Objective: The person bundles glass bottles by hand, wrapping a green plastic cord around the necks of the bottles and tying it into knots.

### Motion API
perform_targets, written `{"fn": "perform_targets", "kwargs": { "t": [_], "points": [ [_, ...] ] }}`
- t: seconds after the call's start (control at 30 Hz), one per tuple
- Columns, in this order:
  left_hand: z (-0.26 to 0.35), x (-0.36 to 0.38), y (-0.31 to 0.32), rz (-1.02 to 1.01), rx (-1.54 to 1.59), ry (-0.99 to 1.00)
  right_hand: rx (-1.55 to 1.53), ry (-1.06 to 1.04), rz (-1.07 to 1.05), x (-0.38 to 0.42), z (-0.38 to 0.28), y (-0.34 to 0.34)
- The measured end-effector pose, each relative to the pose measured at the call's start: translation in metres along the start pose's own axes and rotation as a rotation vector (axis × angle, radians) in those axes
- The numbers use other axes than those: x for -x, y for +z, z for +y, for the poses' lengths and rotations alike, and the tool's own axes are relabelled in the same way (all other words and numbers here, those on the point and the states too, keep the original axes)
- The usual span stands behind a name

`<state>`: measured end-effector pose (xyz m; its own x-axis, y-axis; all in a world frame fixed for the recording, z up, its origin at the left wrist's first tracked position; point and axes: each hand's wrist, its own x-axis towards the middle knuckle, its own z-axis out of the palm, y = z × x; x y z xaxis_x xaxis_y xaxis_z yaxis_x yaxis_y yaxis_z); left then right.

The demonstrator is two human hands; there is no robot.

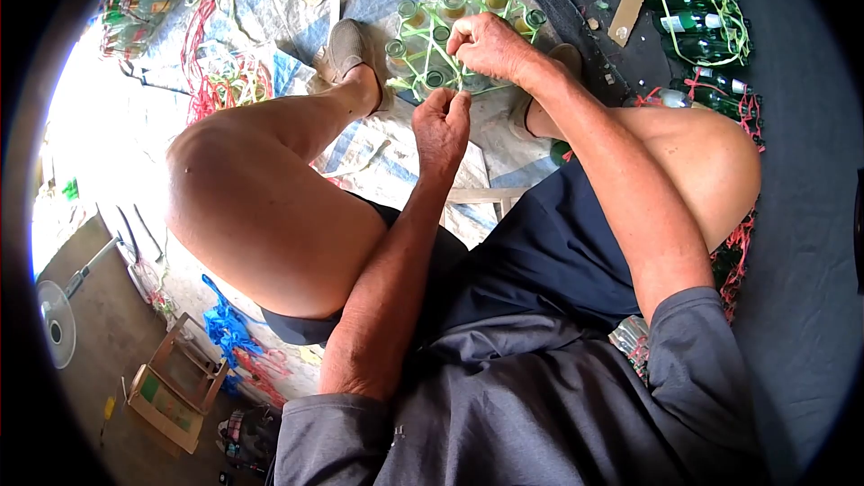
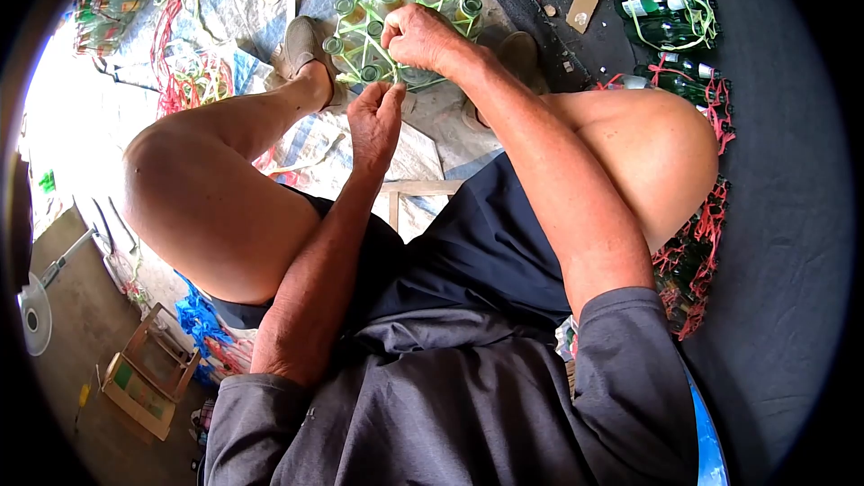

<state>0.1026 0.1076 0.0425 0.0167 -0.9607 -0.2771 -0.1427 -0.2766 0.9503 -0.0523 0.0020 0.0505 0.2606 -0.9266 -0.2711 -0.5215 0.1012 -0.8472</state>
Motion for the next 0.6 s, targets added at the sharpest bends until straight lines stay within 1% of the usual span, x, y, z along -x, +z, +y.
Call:
{"fn": "perform_targets", "kwargs": {
  "t": [0.17, 0.33, 0.37, 0.47, 0.57, 0.6],
  "points": [
    [-0.003, 0.003, 0.002, 0.011, 0.005, 0.011, 0.023, 0.023, 0.008, 0.001, -0.004, -0.001],
    [-0.001, 0.003, 0.004, 0.044, 0.058, 0.003, 0.205, 0.017, 0.056, 0.007, -0.017, 0.000],
    [-0.001, 0.003, 0.004, 0.047, 0.083, -0.020, 0.251, 0.012, 0.076, 0.009, -0.023, -0.001],
    [-0.002, 0.003, 0.004, 0.051, 0.116, -0.046, 0.291, -0.008, 0.048, 0.008, -0.024, -0.002],
    [0.000, 0.004, 0.005, 0.061, 0.138, -0.025, 0.318, -0.023, 0.050, 0.014, -0.047, -0.010],
    [-0.002, 0.005, 0.005, 0.061, 0.154, -0.024, 0.337, -0.063, 0.057, 0.015, -0.046, -0.010]
  ]
}}
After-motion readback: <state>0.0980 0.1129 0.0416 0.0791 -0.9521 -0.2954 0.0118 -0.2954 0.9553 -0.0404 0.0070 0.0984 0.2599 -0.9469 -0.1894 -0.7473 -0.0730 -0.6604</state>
